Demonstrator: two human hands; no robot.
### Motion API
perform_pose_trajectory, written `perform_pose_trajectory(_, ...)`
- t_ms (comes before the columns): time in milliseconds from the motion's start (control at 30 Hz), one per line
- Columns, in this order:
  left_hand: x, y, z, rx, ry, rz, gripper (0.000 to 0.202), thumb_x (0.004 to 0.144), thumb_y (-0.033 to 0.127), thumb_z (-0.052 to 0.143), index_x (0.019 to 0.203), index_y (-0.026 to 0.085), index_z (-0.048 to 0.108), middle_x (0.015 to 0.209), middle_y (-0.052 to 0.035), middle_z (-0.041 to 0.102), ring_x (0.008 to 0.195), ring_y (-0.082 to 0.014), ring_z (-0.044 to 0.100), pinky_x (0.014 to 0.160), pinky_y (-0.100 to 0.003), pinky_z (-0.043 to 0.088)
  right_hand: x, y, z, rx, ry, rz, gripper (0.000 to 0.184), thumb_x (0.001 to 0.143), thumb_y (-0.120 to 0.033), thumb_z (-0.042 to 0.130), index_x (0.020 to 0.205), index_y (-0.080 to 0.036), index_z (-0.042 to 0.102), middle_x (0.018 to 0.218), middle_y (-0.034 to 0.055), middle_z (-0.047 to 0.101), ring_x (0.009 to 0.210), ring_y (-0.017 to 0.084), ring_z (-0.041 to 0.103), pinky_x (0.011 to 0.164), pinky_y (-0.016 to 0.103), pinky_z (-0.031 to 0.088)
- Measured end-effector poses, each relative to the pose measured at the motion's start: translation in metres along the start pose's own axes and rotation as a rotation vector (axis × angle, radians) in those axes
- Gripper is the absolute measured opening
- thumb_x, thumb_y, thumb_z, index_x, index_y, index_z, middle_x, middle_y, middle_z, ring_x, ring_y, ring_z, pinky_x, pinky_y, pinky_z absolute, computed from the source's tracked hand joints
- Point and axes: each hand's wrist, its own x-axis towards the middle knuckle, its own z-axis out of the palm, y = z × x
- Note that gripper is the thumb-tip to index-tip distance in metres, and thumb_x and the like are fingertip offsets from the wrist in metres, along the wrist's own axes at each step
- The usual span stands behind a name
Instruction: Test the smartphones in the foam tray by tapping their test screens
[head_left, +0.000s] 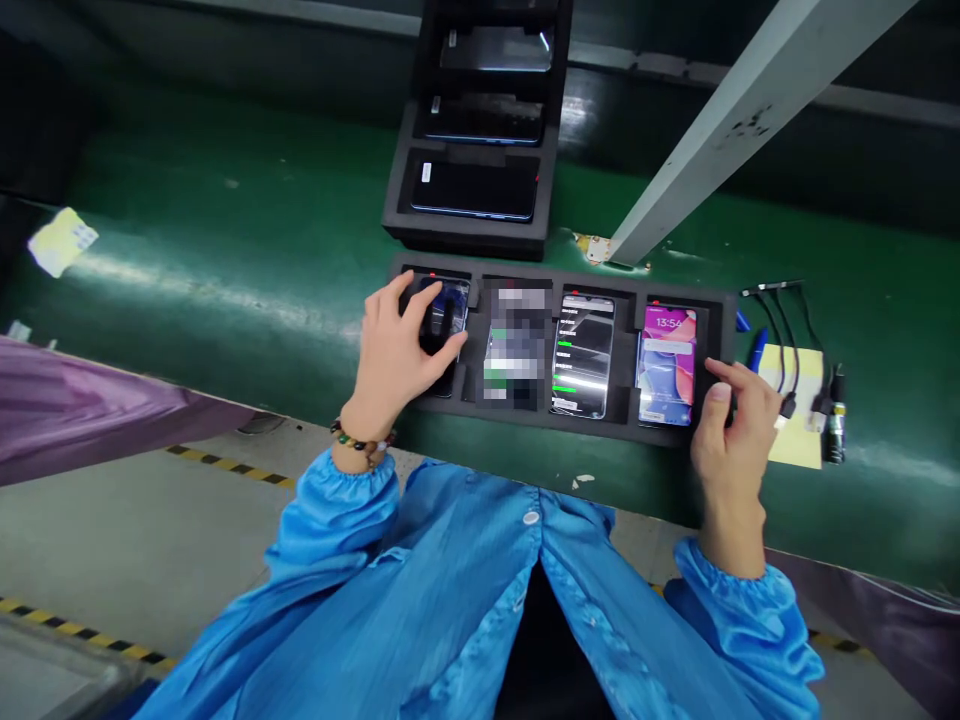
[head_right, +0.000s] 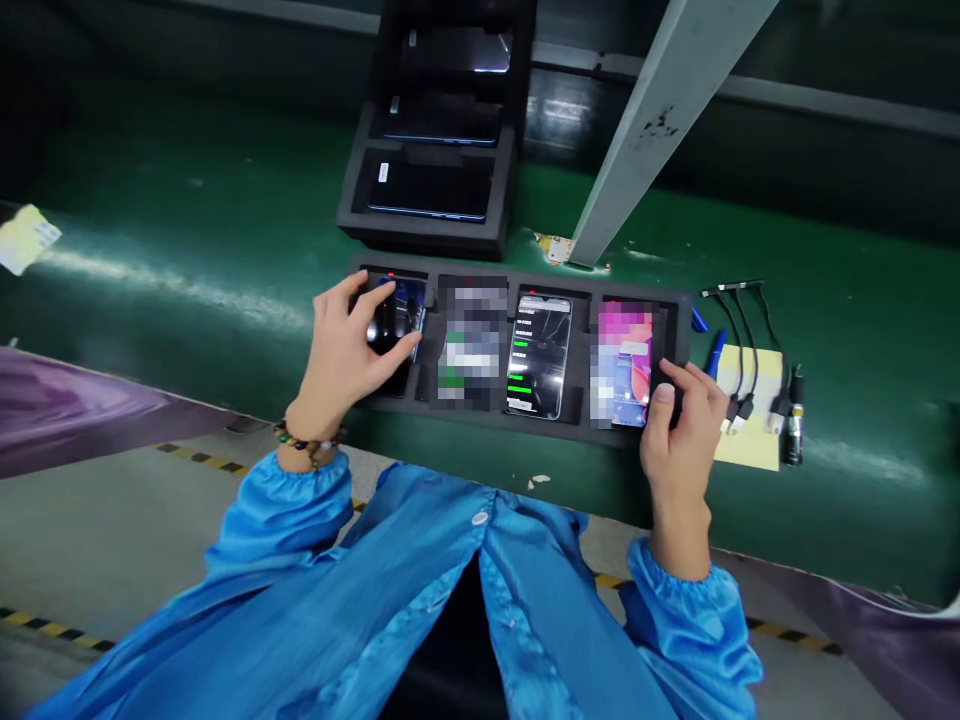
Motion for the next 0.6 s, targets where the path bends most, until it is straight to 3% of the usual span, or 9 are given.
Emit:
perform_pose_trajectory(67, 0.008, 0.015, 0.008, 0.039, 0.005, -0.028, 0.067, 0.096, 0.052, 0.076, 0.156, 0.027, 0.060, 0.171, -0.0182, 0.046, 0.154, -0.0469, 0.044, 0.123, -0.068, 0.046, 0.000, 0.001, 0.002, -0.001, -0.007, 0.000, 0.048, 0.114, -0.052, 0.044, 0.145, -0.028, 0.071, 0.141, 0.0159, 0.071, 0.148, 0.039, 0.058, 0.123, 0.072, 0.046)
perform_pose_trajectory(200, 0.016, 0.039, 0.013, 0.058, -0.006, -0.091, 0.050, 0.098, 0.037, 0.072, 0.146, 0.026, 0.066, 0.162, -0.0183, 0.053, 0.145, -0.0489, 0.050, 0.113, -0.069, 0.054, -0.002, 0.002, 0.004, 0.000, -0.017, -0.004, 0.049, 0.115, -0.053, 0.044, 0.143, -0.024, 0.071, 0.142, 0.0181, 0.071, 0.149, 0.038, 0.057, 0.125, 0.069, 0.045)
perform_pose_trajectory(367, 0.012, 0.046, 0.016, 0.099, -0.033, -0.151, 0.048, 0.095, 0.030, 0.071, 0.143, 0.027, 0.071, 0.156, -0.0196, 0.054, 0.135, -0.0509, 0.054, 0.096, -0.071, 0.061, -0.003, 0.001, 0.002, 0.016, -0.032, -0.026, 0.046, 0.115, -0.050, 0.044, 0.145, -0.028, 0.069, 0.143, 0.0152, 0.071, 0.151, 0.036, 0.056, 0.127, 0.067, 0.044)
perform_pose_trajectory(500, 0.012, 0.044, 0.024, 0.065, 0.053, -0.111, 0.055, 0.094, 0.030, 0.072, 0.150, 0.030, 0.066, 0.154, -0.0199, 0.052, 0.133, -0.0472, 0.055, 0.102, -0.071, 0.058, -0.002, 0.003, -0.002, 0.030, -0.050, -0.059, 0.045, 0.116, -0.047, 0.043, 0.148, -0.029, 0.067, 0.146, 0.0148, 0.071, 0.152, 0.035, 0.054, 0.128, 0.065, 0.044)
perform_pose_trajectory(600, 0.010, 0.034, 0.017, 0.017, 0.070, -0.098, 0.065, 0.095, 0.036, 0.077, 0.158, 0.030, 0.060, 0.161, -0.0192, 0.048, 0.138, -0.0439, 0.056, 0.115, -0.069, 0.054, -0.002, 0.008, -0.005, 0.047, -0.049, -0.077, 0.046, 0.116, -0.047, 0.044, 0.151, -0.029, 0.066, 0.148, 0.0140, 0.071, 0.153, 0.035, 0.054, 0.128, 0.066, 0.043)
